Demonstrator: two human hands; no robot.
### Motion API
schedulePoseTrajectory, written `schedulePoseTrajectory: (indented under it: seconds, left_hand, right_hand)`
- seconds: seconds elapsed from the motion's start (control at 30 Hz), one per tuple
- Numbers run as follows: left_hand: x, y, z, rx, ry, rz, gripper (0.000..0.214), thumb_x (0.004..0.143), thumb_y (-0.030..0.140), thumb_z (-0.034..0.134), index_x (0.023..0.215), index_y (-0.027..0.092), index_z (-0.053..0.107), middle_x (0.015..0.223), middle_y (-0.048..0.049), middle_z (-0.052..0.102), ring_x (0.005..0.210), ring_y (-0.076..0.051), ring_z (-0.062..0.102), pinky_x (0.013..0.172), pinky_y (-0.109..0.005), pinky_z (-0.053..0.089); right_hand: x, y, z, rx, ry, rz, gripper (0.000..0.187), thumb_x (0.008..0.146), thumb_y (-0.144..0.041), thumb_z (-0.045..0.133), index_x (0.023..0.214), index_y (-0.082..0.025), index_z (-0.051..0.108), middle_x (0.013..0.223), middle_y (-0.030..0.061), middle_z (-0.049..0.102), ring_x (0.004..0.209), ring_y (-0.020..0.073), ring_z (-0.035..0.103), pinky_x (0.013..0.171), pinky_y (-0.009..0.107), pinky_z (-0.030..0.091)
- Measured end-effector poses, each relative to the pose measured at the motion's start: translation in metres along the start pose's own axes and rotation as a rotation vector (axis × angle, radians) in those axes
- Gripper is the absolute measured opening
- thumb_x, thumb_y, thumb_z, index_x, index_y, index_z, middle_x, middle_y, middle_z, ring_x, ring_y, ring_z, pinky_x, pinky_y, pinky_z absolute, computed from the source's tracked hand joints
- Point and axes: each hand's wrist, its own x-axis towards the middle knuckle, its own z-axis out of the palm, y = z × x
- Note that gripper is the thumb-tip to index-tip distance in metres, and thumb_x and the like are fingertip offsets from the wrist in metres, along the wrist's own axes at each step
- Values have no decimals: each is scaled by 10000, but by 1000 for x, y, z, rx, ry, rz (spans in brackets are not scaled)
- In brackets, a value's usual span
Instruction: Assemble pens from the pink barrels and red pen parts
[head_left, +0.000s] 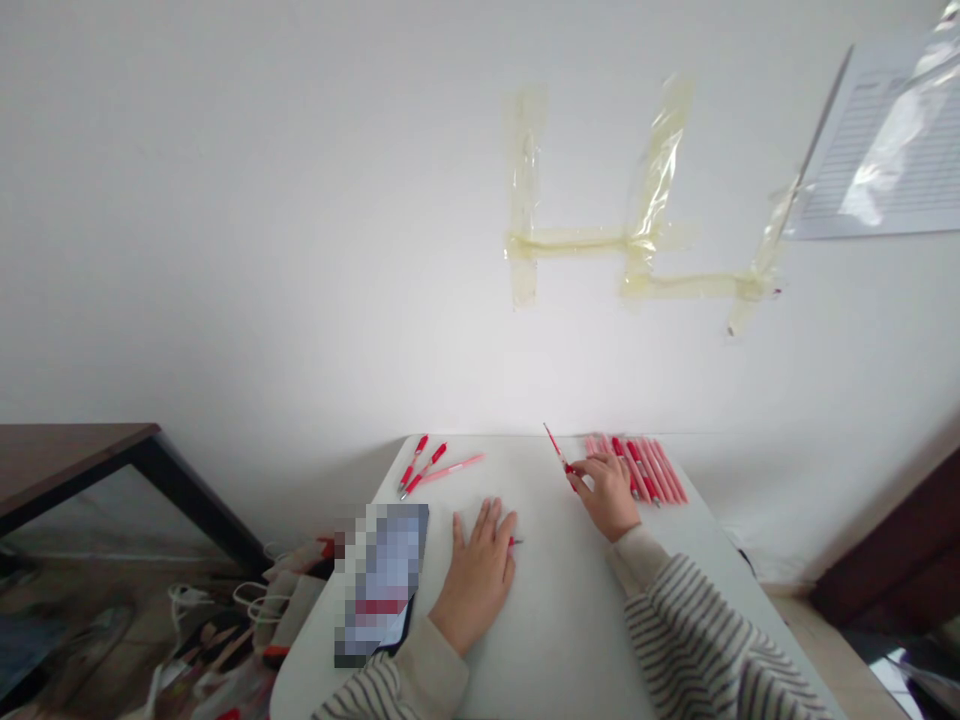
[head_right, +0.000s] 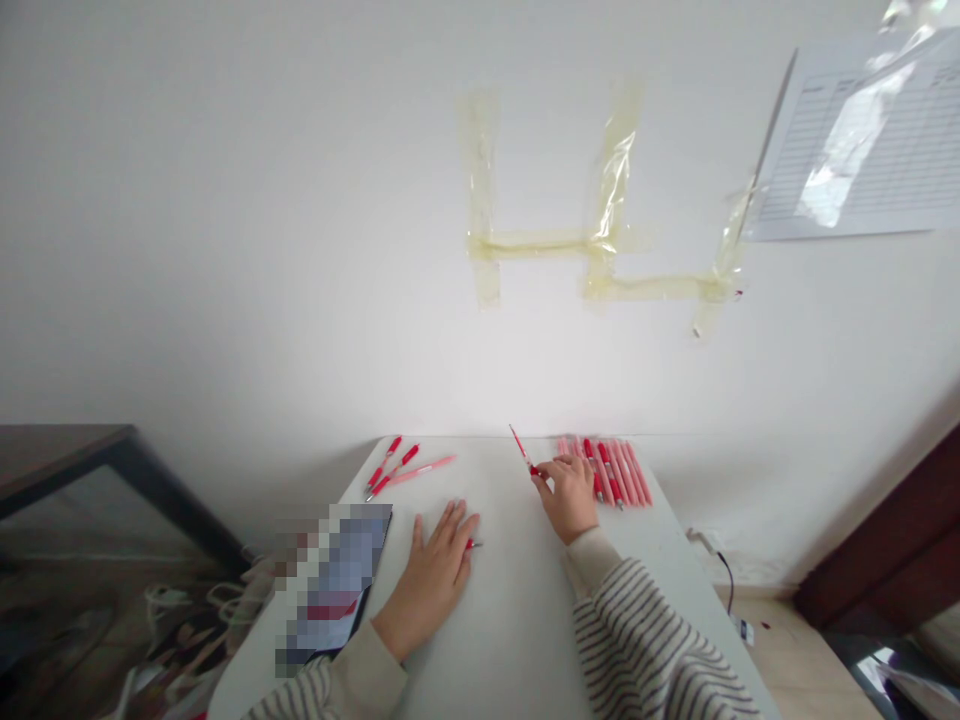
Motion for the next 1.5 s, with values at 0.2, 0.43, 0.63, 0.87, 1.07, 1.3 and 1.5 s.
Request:
schedulePoseTrajectory:
  seconds: [0.2,0.43,0.63,0.87,1.07,1.3,1.5]
  left_hand:
    - [24,0,-7,4,69,-13,357,975,135,344,1134,251,642,1317,-58,644,1284,-203,553,1198,-601,285]
    - [36,-3,-21,23,84,-48,235,937,194,475,923,293,688,992,-21,667,1055,-238,557,1117,-644,286]
    - [40,-3,-26,-9,63,-1,398,864,79,481,1035,365,697,996,-31,646,1069,-241,540,1138,-696,194]
    - [65,-6,-21,-262,237,-225,242,884,132,489,1029,281,611,996,-3,661,1000,-193,604,1074,-564,369]
    - [70,-5,-12,-475,357,-336,53,848,238,586,900,239,576,971,-2,706,996,-206,641,1086,-579,358]
    - [64,-2,-6,-499,389,-320,236,860,183,534,1062,256,631,1134,-45,717,1129,-245,604,1166,-658,189]
    - [62,-5,-9,-369,399,-341,267,881,216,562,1059,325,730,1126,-40,721,1137,-287,565,1114,-633,279]
  right_hand:
    - [0,-2,-1,14,6,-1,193,906,-340,596,924,-230,753,969,77,744,1095,287,564,1033,501,325]
    - [0,-4,-3,-12,17,-14,179,903,-329,596,908,-242,752,974,74,748,1079,281,575,1013,492,348]
    - [-1,-5,-4,-27,23,-24,195,911,-333,581,918,-243,753,964,74,747,1066,277,575,1016,490,340]
    - [-1,-7,-5,-42,16,-19,205,919,-338,570,912,-245,753,981,78,740,1074,274,562,1045,507,315]
    - [-2,-10,-9,-118,-3,-46,167,925,-314,585,939,-264,744,999,64,737,1149,283,544,1110,560,244]
    - [-2,-10,-12,-181,1,-73,154,925,-309,592,942,-277,742,1001,63,728,1149,295,519,1094,568,253]
    - [1,-5,-17,-200,-66,-111,171,928,-314,587,972,-301,751,981,64,715,1160,311,511,1094,601,245]
